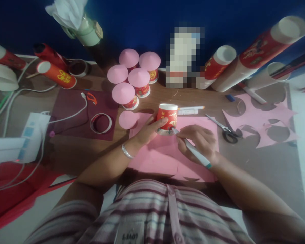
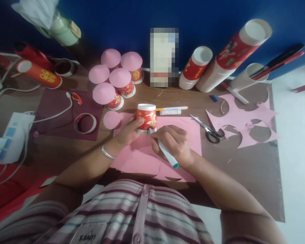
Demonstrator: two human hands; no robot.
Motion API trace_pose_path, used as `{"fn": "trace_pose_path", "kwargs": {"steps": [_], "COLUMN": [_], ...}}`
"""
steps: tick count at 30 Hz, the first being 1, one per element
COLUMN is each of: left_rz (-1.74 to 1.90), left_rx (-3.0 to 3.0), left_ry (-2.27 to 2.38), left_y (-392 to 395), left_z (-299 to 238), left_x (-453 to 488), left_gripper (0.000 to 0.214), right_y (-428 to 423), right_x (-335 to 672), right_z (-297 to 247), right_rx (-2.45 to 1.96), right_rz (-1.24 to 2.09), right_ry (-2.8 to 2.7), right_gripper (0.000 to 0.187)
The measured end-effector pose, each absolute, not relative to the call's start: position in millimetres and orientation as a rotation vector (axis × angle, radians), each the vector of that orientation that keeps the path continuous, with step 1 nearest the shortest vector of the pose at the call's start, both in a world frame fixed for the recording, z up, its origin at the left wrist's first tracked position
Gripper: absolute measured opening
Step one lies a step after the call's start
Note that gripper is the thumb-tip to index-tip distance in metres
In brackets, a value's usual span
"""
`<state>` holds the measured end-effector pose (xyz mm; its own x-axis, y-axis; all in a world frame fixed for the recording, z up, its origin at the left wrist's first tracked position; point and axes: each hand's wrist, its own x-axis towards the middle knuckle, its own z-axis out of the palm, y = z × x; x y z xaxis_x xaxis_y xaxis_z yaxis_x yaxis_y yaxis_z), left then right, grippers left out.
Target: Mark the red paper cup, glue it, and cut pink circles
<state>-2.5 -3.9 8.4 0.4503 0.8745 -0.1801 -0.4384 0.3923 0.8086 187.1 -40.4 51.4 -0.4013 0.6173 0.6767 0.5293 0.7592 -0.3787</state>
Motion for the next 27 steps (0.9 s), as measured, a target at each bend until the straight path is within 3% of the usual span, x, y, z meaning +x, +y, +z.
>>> {"fn": "trace_pose_path", "kwargs": {"steps": [27], "left_rz": [0.923], "left_rx": [0.751], "left_ry": [0.67], "left_y": [-2.4], "left_z": [9.3], "left_x": [-2.4], "left_gripper": [0.04], "right_y": [-41.4], "right_x": [184.1], "right_z": [47.8], "right_rx": [-0.825], "right_rz": [0.161], "right_ry": [-2.079], "right_gripper": [0.018]}}
